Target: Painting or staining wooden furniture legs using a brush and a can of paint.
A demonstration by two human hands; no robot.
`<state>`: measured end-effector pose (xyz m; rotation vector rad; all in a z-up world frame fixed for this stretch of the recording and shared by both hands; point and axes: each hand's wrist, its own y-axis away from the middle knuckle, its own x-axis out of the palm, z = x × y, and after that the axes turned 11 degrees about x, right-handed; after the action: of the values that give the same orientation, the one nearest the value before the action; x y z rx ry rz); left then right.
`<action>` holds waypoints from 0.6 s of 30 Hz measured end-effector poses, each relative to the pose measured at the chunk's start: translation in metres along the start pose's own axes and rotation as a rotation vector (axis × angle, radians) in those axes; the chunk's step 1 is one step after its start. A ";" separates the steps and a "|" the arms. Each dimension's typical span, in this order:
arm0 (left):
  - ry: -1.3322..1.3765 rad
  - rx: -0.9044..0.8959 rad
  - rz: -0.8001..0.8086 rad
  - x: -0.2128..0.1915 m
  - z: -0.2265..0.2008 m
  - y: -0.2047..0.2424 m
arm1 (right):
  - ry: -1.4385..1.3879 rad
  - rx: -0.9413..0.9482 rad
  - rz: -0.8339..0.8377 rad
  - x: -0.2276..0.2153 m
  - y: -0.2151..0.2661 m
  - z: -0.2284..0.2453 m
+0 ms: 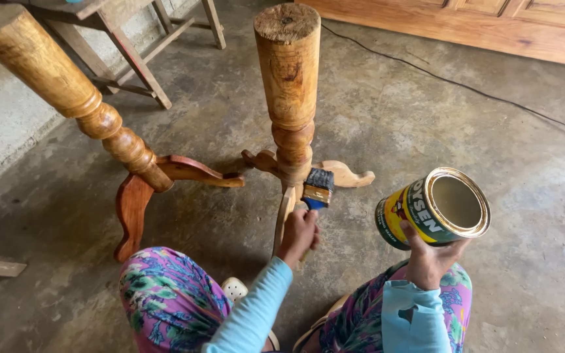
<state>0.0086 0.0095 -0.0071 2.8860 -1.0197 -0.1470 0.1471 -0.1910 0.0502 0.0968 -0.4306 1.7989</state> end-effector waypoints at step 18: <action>-0.227 -0.011 -0.077 -0.051 0.001 -0.014 | 0.048 -0.002 0.040 0.006 0.004 -0.003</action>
<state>-0.0226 0.0528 -0.0065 2.9503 -0.9338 -0.4930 0.1423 -0.1853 0.0479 0.0439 -0.4027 1.8359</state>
